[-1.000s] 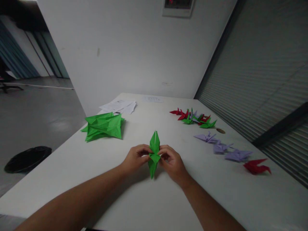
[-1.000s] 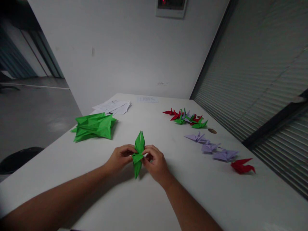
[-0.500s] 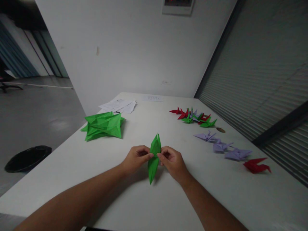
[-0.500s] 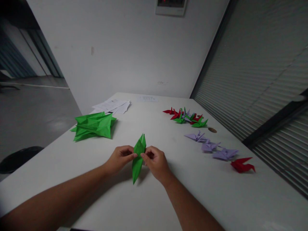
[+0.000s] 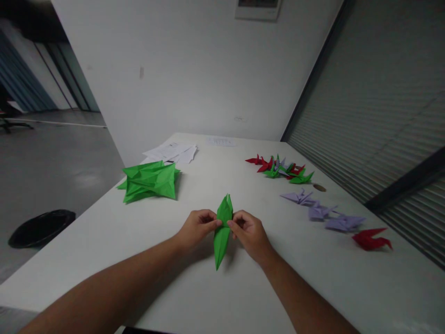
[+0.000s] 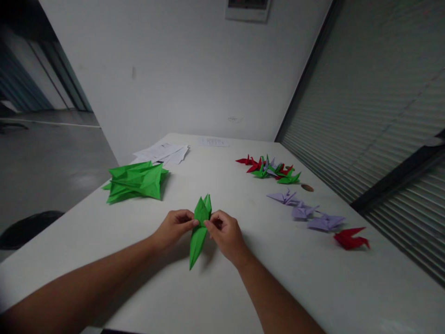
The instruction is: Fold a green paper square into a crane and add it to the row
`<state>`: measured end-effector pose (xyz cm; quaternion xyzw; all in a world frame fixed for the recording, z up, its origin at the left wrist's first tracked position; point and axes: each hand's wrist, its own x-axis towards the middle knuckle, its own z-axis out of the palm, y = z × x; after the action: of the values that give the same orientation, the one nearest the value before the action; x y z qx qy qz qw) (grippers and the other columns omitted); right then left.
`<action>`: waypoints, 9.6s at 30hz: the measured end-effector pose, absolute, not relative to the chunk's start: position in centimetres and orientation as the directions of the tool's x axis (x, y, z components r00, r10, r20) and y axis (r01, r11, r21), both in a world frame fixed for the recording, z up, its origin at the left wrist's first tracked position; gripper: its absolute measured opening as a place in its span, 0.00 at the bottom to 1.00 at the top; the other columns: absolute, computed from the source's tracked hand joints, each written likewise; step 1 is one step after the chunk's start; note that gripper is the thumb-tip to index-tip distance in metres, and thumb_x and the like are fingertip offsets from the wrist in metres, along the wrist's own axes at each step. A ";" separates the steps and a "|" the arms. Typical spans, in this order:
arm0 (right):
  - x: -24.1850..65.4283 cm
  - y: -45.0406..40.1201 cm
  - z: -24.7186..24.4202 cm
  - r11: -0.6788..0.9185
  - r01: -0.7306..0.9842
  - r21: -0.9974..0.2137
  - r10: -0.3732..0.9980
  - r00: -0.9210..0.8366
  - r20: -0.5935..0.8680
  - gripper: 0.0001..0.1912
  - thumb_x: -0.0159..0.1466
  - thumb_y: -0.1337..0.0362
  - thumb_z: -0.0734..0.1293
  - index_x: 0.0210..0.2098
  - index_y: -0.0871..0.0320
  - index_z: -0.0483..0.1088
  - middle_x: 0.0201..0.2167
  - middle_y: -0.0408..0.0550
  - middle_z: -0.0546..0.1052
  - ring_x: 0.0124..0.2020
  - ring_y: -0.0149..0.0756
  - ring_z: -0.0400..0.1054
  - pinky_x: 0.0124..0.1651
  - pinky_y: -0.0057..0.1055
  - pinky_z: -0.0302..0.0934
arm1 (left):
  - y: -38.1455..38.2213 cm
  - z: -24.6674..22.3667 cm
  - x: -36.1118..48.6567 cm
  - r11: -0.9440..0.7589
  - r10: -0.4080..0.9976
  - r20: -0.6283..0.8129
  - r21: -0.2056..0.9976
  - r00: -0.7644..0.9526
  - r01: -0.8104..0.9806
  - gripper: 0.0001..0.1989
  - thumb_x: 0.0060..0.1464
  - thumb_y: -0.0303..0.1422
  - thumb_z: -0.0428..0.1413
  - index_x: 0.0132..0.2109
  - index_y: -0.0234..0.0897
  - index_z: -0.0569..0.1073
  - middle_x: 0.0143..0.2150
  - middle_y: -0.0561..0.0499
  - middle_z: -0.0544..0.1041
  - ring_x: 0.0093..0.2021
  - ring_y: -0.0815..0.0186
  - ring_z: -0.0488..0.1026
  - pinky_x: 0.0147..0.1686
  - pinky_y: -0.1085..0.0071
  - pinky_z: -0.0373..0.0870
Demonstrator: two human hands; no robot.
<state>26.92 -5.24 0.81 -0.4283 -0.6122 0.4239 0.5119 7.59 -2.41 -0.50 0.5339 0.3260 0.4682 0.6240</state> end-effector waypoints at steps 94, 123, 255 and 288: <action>25.9 -4.8 0.5 -0.035 -0.531 -0.847 0.997 0.044 -0.069 0.16 0.49 0.60 0.84 0.34 0.59 0.81 0.32 0.46 0.83 0.32 0.34 0.76 0.37 0.31 0.73 | -2.9 1.0 8.2 0.214 0.948 -0.033 0.803 0.317 -0.556 0.24 0.37 0.27 0.75 0.43 0.33 0.77 0.31 0.53 0.78 0.30 0.71 0.74 0.33 0.75 0.69; 26.5 -5.0 0.7 -0.136 -0.220 -0.966 0.976 -0.200 -0.092 0.18 0.53 0.52 0.81 0.32 0.58 0.79 0.29 0.44 0.78 0.30 0.33 0.68 0.36 0.30 0.60 | -2.1 -1.0 7.9 0.133 0.935 0.033 0.889 0.352 -0.439 0.27 0.43 0.29 0.75 0.46 0.36 0.70 0.33 0.52 0.81 0.34 0.67 0.79 0.39 0.70 0.73; 28.0 -5.0 0.7 0.339 0.018 -0.941 0.874 -0.377 0.307 0.25 0.57 0.58 0.80 0.52 0.54 0.74 0.43 0.49 0.77 0.38 0.37 0.74 0.43 0.36 0.71 | -1.9 -0.6 7.3 0.045 0.923 0.124 0.906 0.365 -0.422 0.15 0.44 0.35 0.75 0.37 0.34 0.81 0.33 0.49 0.83 0.33 0.66 0.79 0.38 0.69 0.74; 27.5 -5.2 0.7 0.468 0.176 -0.866 0.862 -0.305 0.404 0.09 0.67 0.58 0.71 0.45 0.53 0.75 0.39 0.47 0.74 0.34 0.36 0.72 0.38 0.34 0.71 | -2.3 -0.4 7.0 0.012 0.878 0.170 0.927 0.448 -0.375 0.18 0.50 0.44 0.71 0.37 0.31 0.83 0.36 0.45 0.79 0.38 0.61 0.74 0.42 0.66 0.69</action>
<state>27.52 -5.20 0.66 -0.3612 -0.7190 0.3681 0.4660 7.00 -2.29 -0.37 0.5250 0.2395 0.4674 0.6697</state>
